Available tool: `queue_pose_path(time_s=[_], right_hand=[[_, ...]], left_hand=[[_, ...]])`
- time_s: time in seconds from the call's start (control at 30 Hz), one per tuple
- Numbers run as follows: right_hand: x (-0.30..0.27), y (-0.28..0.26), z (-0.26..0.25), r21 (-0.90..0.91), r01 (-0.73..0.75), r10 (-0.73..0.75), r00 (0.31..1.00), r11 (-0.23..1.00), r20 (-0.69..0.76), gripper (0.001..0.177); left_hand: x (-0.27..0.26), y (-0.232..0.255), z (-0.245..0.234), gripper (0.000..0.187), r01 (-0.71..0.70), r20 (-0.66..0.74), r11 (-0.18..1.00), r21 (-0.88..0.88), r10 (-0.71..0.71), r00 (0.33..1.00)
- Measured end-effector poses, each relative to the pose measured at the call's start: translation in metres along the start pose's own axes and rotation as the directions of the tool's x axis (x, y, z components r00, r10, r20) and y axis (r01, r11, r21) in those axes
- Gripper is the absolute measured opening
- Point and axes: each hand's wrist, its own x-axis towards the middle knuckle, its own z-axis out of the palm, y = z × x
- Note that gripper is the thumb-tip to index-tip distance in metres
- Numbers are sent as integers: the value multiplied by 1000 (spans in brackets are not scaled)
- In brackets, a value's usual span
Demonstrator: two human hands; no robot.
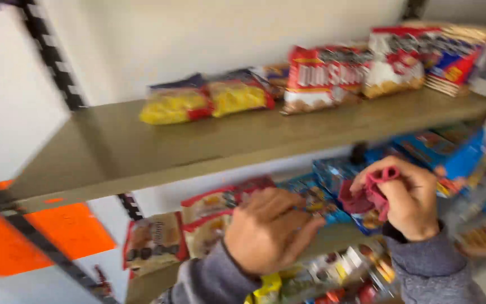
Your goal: The person repeatedly takes snack packages from a cardboard box on the floor, wipes them with a red cloth, and places them on a metal shelf. The person handles various brands of crackers and cookies, arranging them in rows on the shelf.
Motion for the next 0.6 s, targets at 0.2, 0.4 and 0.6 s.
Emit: queue_pose_path(time_s=[0.2,0.4,0.6], right_hand=[[-144,70,-107,-110,-344,330,936,933,-126,26],[-321,88,-253,-131,-666,662,746,735,-74,60],[-474,68,-326,27,-963,952,261,269,-160,58]], left_hand=[[-43,78,186,34,98,233,890,-445,9,972],[-134,197,355,47,341,624,687,-642,210,752],[-214,305,464,48,512,861,696,-503,451,235]])
